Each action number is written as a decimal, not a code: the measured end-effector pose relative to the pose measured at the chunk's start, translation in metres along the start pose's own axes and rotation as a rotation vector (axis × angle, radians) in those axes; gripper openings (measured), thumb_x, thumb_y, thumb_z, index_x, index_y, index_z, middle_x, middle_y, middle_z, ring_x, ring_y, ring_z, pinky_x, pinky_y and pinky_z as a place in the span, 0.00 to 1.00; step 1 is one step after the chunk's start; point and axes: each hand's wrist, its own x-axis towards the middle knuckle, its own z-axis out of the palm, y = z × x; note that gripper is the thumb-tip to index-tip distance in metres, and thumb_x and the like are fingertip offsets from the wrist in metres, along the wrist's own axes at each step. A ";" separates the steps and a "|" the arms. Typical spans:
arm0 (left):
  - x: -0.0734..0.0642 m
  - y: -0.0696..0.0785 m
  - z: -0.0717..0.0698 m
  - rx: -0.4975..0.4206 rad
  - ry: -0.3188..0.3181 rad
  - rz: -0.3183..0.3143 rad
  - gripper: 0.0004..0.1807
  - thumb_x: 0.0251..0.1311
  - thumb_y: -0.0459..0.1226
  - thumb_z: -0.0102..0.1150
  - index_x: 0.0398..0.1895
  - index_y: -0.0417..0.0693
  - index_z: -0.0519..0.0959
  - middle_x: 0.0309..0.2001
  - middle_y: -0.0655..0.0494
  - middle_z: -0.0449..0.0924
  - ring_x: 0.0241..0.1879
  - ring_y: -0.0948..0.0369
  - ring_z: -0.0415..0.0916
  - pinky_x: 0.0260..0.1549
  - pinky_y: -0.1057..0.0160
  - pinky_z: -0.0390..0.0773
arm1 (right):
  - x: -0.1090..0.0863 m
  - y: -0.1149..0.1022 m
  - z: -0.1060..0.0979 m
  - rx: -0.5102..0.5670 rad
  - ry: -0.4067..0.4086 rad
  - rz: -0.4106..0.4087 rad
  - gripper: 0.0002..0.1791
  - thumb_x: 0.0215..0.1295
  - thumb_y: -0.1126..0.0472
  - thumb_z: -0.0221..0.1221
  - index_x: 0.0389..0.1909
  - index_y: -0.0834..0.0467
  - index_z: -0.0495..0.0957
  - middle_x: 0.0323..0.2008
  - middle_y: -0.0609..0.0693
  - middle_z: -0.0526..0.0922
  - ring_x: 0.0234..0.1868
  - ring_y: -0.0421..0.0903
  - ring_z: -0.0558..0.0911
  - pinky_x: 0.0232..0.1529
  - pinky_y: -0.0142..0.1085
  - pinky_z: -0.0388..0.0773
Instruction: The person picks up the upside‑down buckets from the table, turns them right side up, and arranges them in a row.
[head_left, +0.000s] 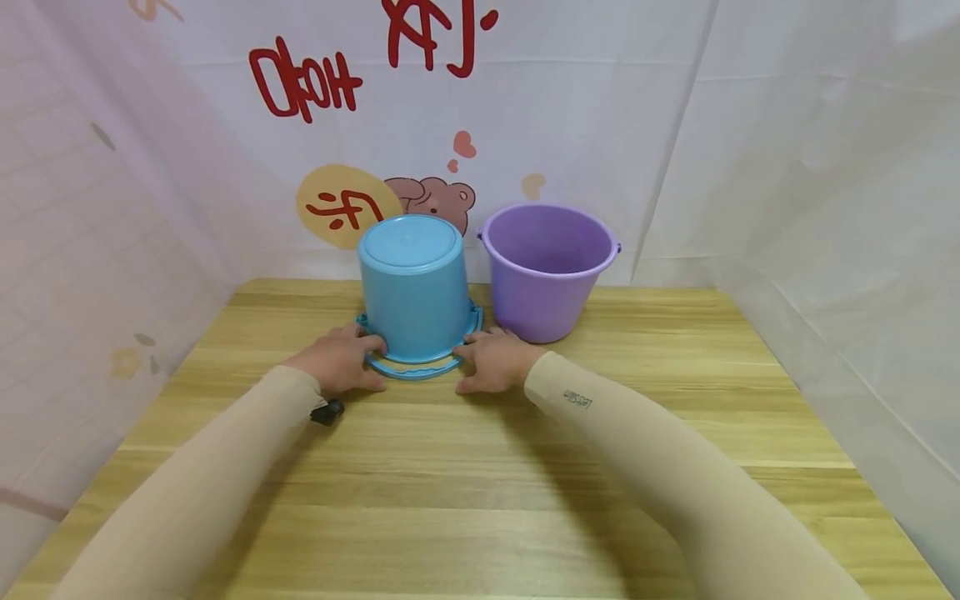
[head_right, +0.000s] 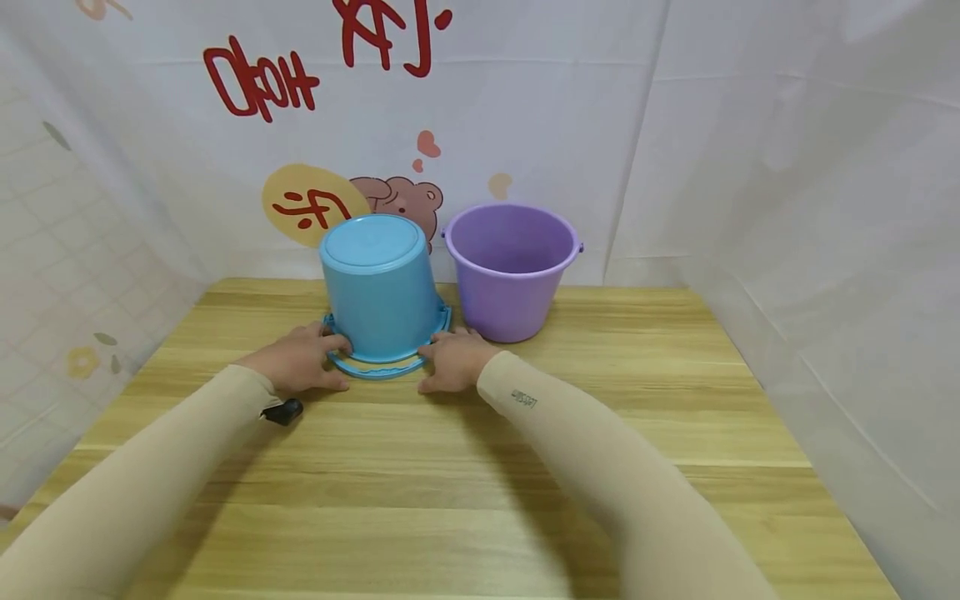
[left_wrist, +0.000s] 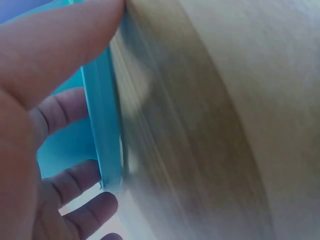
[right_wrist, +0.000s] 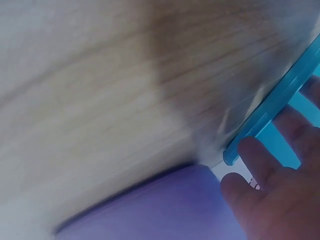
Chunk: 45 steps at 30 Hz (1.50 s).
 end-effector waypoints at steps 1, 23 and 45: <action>0.000 0.000 0.000 0.010 0.007 0.011 0.34 0.41 0.67 0.61 0.51 0.64 0.74 0.57 0.45 0.63 0.55 0.46 0.62 0.50 0.43 0.68 | -0.001 0.001 0.000 -0.001 0.001 0.000 0.41 0.56 0.29 0.51 0.69 0.41 0.56 0.71 0.50 0.55 0.69 0.64 0.54 0.66 0.58 0.51; 0.000 0.000 0.004 -0.023 0.225 0.053 0.27 0.49 0.68 0.52 0.38 0.59 0.74 0.45 0.51 0.66 0.47 0.52 0.62 0.45 0.48 0.63 | -0.002 0.007 0.002 0.092 0.131 -0.082 0.42 0.55 0.29 0.51 0.69 0.38 0.55 0.69 0.52 0.57 0.70 0.59 0.53 0.69 0.51 0.49; -0.002 0.014 -0.008 -0.198 0.504 -0.030 0.25 0.50 0.66 0.54 0.29 0.56 0.69 0.37 0.53 0.63 0.39 0.55 0.61 0.41 0.52 0.61 | -0.004 0.001 -0.011 0.157 0.493 -0.101 0.33 0.64 0.39 0.51 0.69 0.38 0.55 0.55 0.48 0.76 0.55 0.47 0.73 0.58 0.40 0.68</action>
